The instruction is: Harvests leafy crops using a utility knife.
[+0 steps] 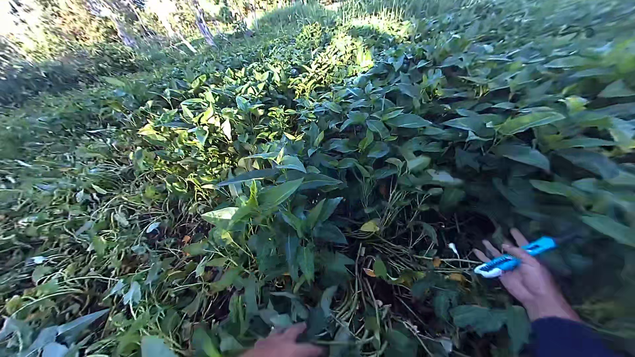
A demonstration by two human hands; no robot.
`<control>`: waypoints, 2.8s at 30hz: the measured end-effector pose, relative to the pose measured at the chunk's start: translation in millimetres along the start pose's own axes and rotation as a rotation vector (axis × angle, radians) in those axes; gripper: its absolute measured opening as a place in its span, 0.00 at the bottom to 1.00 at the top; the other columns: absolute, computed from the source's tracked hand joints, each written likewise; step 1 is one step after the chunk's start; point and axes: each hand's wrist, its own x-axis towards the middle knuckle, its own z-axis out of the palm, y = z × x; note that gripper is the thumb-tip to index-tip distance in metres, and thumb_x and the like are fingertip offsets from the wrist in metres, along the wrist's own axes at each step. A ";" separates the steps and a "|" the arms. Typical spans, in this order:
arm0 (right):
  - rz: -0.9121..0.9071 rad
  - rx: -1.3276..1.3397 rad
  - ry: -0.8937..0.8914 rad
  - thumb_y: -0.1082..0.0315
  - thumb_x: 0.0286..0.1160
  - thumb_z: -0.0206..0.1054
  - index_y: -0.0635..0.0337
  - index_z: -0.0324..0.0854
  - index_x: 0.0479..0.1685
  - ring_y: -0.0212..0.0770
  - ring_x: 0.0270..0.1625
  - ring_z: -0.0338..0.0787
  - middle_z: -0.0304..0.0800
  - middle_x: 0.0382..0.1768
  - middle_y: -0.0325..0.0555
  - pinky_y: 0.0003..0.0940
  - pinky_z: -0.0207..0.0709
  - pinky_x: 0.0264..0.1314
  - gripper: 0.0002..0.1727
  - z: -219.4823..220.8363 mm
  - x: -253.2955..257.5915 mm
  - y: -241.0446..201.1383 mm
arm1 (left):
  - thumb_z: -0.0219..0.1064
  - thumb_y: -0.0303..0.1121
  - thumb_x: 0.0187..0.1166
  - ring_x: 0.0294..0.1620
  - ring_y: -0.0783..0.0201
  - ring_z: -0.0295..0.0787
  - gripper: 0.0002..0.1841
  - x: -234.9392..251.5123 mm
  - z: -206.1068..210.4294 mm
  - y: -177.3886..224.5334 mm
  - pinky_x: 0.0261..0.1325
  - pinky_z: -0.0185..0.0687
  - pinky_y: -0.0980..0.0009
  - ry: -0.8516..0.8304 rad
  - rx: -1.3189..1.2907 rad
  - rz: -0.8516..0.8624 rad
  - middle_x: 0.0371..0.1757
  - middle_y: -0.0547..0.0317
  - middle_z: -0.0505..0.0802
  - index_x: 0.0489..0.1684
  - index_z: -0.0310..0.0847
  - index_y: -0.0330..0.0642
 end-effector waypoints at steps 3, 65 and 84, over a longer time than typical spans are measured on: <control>0.004 0.199 0.016 0.64 0.86 0.51 0.36 0.50 0.94 0.54 0.78 0.80 0.63 0.87 0.46 0.56 0.85 0.64 0.35 -19.8 -1.3 10.5 | 0.65 0.41 0.84 0.72 0.37 0.81 0.15 32.7 -72.8 49.5 0.71 0.75 0.36 0.324 0.193 0.068 0.68 0.45 0.89 0.63 0.90 0.52; 0.100 -1.614 -1.007 0.70 0.83 0.62 0.57 0.82 0.70 0.62 0.67 0.87 0.87 0.65 0.61 0.65 0.78 0.69 0.19 224.4 -120.5 51.8 | 0.61 0.31 0.84 0.68 0.36 0.85 0.28 61.1 29.3 -29.9 0.69 0.80 0.38 0.143 -0.197 -0.457 0.72 0.33 0.83 0.85 0.64 0.39; 0.248 -0.559 -0.665 0.62 0.84 0.56 0.54 0.71 0.78 0.41 0.37 0.92 0.91 0.55 0.48 0.33 0.85 0.32 0.24 108.1 -187.4 20.4 | 0.68 0.31 0.77 0.71 0.38 0.84 0.28 55.8 13.0 -3.2 0.76 0.72 0.34 0.023 -0.069 -0.130 0.67 0.38 0.88 0.79 0.72 0.39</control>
